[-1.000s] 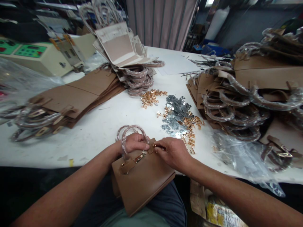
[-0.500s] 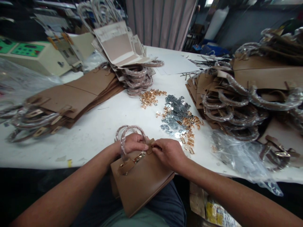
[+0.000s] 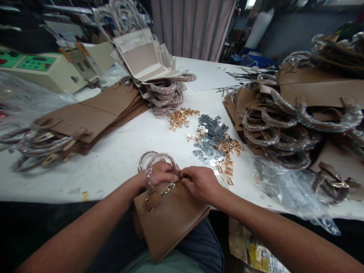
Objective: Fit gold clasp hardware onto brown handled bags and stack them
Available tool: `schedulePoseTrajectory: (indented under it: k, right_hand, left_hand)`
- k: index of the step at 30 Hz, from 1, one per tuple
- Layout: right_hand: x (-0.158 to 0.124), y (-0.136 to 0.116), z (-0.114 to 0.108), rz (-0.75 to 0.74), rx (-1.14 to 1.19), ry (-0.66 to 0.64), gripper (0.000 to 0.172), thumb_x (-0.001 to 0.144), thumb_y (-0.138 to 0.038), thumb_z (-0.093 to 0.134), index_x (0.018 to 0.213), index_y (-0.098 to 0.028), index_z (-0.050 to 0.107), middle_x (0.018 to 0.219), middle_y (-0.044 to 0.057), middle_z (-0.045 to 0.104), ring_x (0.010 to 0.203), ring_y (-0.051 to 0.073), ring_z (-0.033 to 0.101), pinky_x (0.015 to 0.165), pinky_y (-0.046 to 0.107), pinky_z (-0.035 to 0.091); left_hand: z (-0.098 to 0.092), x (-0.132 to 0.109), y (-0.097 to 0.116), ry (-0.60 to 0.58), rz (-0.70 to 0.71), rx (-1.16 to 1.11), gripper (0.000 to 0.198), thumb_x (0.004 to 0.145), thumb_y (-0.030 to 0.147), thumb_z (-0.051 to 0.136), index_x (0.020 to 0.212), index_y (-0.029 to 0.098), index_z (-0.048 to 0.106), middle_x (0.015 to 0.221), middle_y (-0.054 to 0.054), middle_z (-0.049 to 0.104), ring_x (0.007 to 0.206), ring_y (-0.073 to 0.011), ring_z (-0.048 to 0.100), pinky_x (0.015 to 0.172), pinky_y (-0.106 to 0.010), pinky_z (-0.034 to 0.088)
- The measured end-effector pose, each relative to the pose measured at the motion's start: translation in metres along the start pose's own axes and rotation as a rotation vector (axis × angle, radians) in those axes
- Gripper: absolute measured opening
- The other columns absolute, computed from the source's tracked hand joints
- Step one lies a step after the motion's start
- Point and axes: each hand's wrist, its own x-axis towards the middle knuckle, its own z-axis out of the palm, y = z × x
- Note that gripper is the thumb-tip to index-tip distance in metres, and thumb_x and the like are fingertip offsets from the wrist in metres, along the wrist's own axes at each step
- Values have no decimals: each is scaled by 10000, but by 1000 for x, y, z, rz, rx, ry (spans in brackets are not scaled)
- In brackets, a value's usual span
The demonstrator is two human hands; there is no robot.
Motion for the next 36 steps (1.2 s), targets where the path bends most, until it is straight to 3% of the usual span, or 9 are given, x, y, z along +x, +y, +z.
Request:
schedulePoseTrajectory:
  k: [8, 20, 26, 31, 36]
  right_hand:
    - [-8, 2, 5, 77, 77, 52, 103, 895, -257, 637, 967, -258, 712, 796, -29, 729, 743, 160, 655, 709, 252, 443]
    - [-2, 1, -1, -22, -29, -69, 134, 865, -198, 628, 931, -264, 724, 818, -30, 726, 734, 145, 631, 688, 239, 396]
    - [3, -2, 0, 84, 66, -31, 93, 828, -215, 669, 890, -248, 729, 750, -32, 714, 701, 145, 627, 654, 232, 390]
    - [3, -12, 6, 108, 1, 31, 163, 730, -187, 663, 856, -254, 743, 777, -22, 749, 724, 160, 659, 643, 241, 377]
    - [17, -10, 8, 165, -83, 13, 207, 726, -338, 669, 890, -306, 791, 864, 3, 803, 817, 227, 727, 628, 265, 390]
  left_hand:
    - [1, -3, 6, 31, -26, 75, 359, 762, 448, 734, 951, 149, 796, 918, -55, 789, 895, -243, 696, 826, -315, 503]
    - [8, -3, -5, 47, 46, 59, 335, 798, 427, 733, 921, 120, 780, 857, -65, 757, 817, -214, 668, 768, -299, 498]
    - [7, -9, 7, 59, 2, 41, 338, 779, 444, 735, 888, 125, 769, 806, -56, 726, 755, -195, 636, 721, -297, 474]
    - [5, -16, 16, 117, 50, 241, 285, 750, 433, 686, 717, 152, 717, 662, 1, 588, 660, -156, 522, 608, -278, 386]
    - [3, -11, 22, 129, -3, 261, 339, 685, 524, 692, 706, 186, 712, 644, 2, 567, 688, -189, 536, 629, -300, 396]
